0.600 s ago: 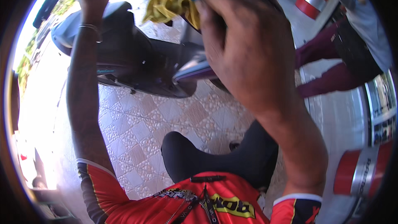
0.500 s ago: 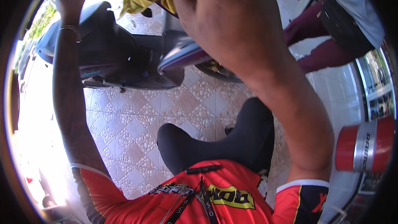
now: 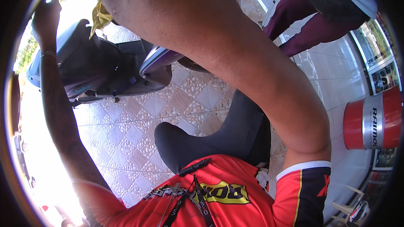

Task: The person uses a screwdriver to remove screws from the front fairing of a purple scooter, then removes the fairing and sets it aside. The person then walks to a tool cart and picks up a T-handle wrench.

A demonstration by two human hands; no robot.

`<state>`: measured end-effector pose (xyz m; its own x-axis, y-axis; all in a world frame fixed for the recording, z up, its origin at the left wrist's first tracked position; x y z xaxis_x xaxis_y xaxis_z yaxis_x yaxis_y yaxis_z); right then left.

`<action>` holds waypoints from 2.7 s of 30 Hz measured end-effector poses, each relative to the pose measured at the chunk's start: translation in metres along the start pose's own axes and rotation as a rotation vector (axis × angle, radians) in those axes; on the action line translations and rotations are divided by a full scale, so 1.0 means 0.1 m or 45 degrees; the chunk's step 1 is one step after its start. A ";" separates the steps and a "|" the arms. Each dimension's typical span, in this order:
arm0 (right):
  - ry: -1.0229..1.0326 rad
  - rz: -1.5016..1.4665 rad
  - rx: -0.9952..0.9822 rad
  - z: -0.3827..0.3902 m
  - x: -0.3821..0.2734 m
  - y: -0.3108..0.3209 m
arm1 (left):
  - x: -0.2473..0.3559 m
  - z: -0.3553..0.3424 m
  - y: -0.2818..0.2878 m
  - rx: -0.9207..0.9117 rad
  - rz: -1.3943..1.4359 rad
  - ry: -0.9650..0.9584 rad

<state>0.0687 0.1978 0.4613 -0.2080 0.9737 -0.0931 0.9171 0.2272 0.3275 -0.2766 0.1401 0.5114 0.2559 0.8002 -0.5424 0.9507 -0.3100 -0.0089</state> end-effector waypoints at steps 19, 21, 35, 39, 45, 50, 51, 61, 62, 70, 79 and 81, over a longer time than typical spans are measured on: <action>0.319 0.800 -0.245 0.18 -0.30 -0.20 | 0.02 0.28 0.39 0.089 0.655 0.379; 0.205 0.748 -0.265 0.24 -0.30 -0.27 | 0.00 0.27 0.39 0.085 0.679 0.397; -0.561 -0.331 -0.050 0.24 0.13 -0.22 | 0.03 0.20 0.35 0.066 0.722 0.403; -1.554 -1.463 0.036 0.57 0.38 -0.46 | 0.03 0.21 0.37 0.062 0.719 0.413; -1.421 -1.380 -0.111 0.43 0.26 -0.29 | 0.02 0.24 0.40 0.053 0.725 0.417; -0.994 -0.913 -0.146 0.22 0.10 -0.09 | 0.02 0.26 0.41 0.039 0.724 0.424; -0.766 -0.601 -0.204 0.16 0.03 -0.08 | 0.02 0.26 0.41 0.041 0.721 0.427; -0.199 -0.022 -0.175 0.03 -0.18 -0.19 | 0.02 0.25 0.34 0.047 0.720 0.425; -0.485 -0.366 -0.118 0.06 0.01 -0.21 | 0.02 0.24 0.34 0.049 0.716 0.426; -1.702 -2.054 -0.032 0.49 0.32 -0.55 | 0.00 0.27 0.35 0.047 0.730 0.433; -0.348 -0.076 -0.163 0.04 0.19 0.09 | -0.01 0.29 0.38 0.028 0.727 0.452; 0.109 0.397 -0.168 0.00 -0.11 0.08 | -0.01 0.28 0.37 0.025 0.726 0.453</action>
<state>0.0785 0.1890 0.4654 0.0422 0.9933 0.1080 0.8902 -0.0864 0.4473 -0.2467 0.1132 0.4879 0.7625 0.6278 -0.1566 0.6470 -0.7409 0.1802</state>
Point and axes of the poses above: each hand's wrist, its own z-axis away from the middle knuckle, its own y-axis out of the back of the hand, x = y × z, the point moved 9 cm from there along -z, towards the middle knuckle, and after that the axes turned 5 degrees about y, right-handed, at the moved point
